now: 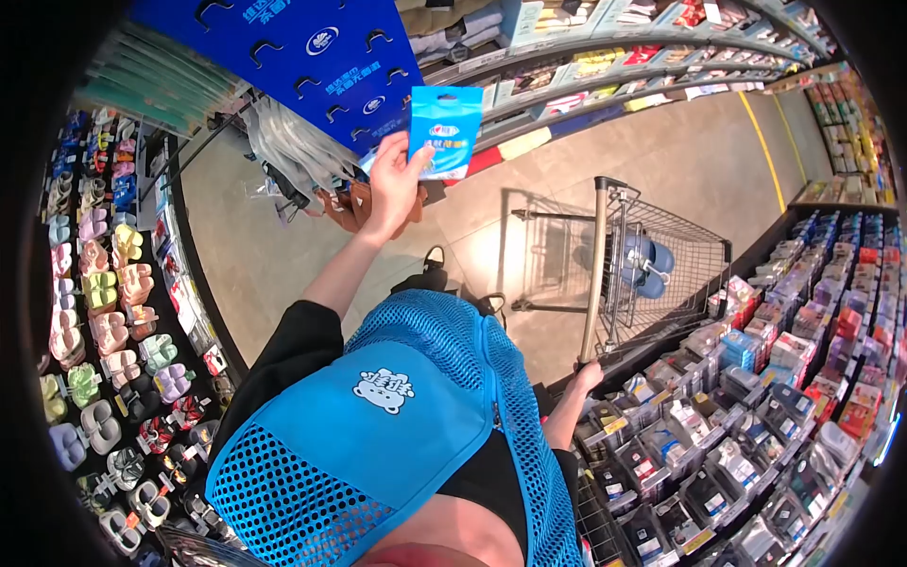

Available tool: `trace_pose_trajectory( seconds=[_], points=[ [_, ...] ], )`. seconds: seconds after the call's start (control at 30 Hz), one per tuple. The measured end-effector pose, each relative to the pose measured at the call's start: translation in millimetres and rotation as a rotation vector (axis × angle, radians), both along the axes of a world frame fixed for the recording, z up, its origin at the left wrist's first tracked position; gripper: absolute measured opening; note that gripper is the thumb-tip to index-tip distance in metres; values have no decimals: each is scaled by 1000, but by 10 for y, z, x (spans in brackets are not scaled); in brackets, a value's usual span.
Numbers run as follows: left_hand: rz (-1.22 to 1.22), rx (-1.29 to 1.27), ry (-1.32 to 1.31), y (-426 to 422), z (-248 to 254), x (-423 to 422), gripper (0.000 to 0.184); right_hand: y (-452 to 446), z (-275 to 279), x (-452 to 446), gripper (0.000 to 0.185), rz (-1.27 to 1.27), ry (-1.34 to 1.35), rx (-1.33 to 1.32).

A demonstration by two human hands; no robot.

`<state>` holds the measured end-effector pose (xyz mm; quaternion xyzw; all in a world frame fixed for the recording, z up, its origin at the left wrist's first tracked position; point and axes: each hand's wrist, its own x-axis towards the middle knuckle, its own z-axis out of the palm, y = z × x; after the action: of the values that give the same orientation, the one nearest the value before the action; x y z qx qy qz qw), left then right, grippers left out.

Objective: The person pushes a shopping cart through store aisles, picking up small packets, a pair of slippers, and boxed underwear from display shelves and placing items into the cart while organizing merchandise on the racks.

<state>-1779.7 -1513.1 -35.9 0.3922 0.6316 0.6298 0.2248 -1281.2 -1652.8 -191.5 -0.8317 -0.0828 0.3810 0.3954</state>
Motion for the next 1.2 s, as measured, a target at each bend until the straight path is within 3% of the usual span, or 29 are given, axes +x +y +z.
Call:
trace_pose_trajectory(
  seconds=[0.03, 0.07, 0.1, 0.13, 0.17, 0.2, 0.27, 0.3, 0.43, 0.53, 0.6, 0.73, 0.77, 0.8, 0.83, 0.87, 0.9, 0.93, 1.0, 1.07, 1.1, 1.13, 1.17, 1.2],
  points=[
    [-61, 86, -113, -36, 36, 70, 29, 6, -14, -6, 25, 11, -30, -8],
    [-138, 156, -233, -68, 57, 160, 28, -93, -494, 199, 29, -17, -201, 121],
    [-173, 208, -280, -64, 78, 301, 23, -63, -279, 114, 31, 206, -673, 105],
    [-209, 171, -301, -86, -127, 378, 23, 26, 27, -94, 30, 162, -537, 23],
    [-438, -145, -288, -43, -496, 469, 25, 80, 227, -234, 26, 114, -472, -15],
    [-668, -462, -257, -56, -909, 580, 28, 14, -26, -84, 21, 49, -415, 112],
    [-878, -418, -325, -341, -1884, 946, 30, -20, 29, -55, 16, 83, -319, 37],
    [-918, -658, -108, -454, -1449, 947, 31, -55, 14, -45, 20, 53, -271, 49],
    [-1083, -703, -15, -749, -1445, 817, 30, -225, -76, 6, 26, 20, -282, 180],
    [-1107, -694, -14, -879, -1678, 583, 35, -334, -91, 11, 29, -19, -261, 190],
    [-959, -568, -203, -875, -1754, 495, 33, -338, -82, 62, 30, -2, -206, 230],
    [-821, -701, -279, -770, -1951, 364, 33, -431, 46, 207, 29, -42, -149, 230],
    [-821, -710, -280, -742, -2050, 348, 33, -459, 73, 285, 31, -49, -179, 118],
    [-785, -751, -230, -681, -2193, 335, 33, -562, -79, 499, 38, 42, -278, 176],
    [-752, -798, -184, -655, -2367, 320, 34, -457, 149, 389, 46, 278, -867, -129],
    [-735, -811, -198, -642, -2585, 286, 34, -284, 460, 323, 49, 387, -987, -327],
    [-753, -947, -158, -569, -2864, 230, 34, -107, 560, 210, 48, 293, -1056, -88],
    [-765, -1081, -123, -510, -3183, 217, 33, 123, 718, 76, 46, 393, -1069, -105],
    [-696, -1080, -220, -435, -3793, 257, 33, 437, 699, -132, 41, 499, -930, -8],
    [-649, -1109, -91, -310, -4313, 317, 32, 472, 408, -146, 36, 445, -561, 14],
    [-634, -1108, -9, -290, -4670, 336, 34, 514, 427, -225, 31, 623, -837, -407],
    [-620, -1127, -22, -254, -4902, 388, 34, 323, 363, 39, 23, 757, -1071, -489],
    [-600, -1180, -44, -157, -5070, 436, 35, 217, 328, 188, 24, 571, -973, -321],
    [-586, -1228, -56, -52, -5290, 437, 37, 233, 416, 169, 31, 818, -1144, -410]
  ],
)
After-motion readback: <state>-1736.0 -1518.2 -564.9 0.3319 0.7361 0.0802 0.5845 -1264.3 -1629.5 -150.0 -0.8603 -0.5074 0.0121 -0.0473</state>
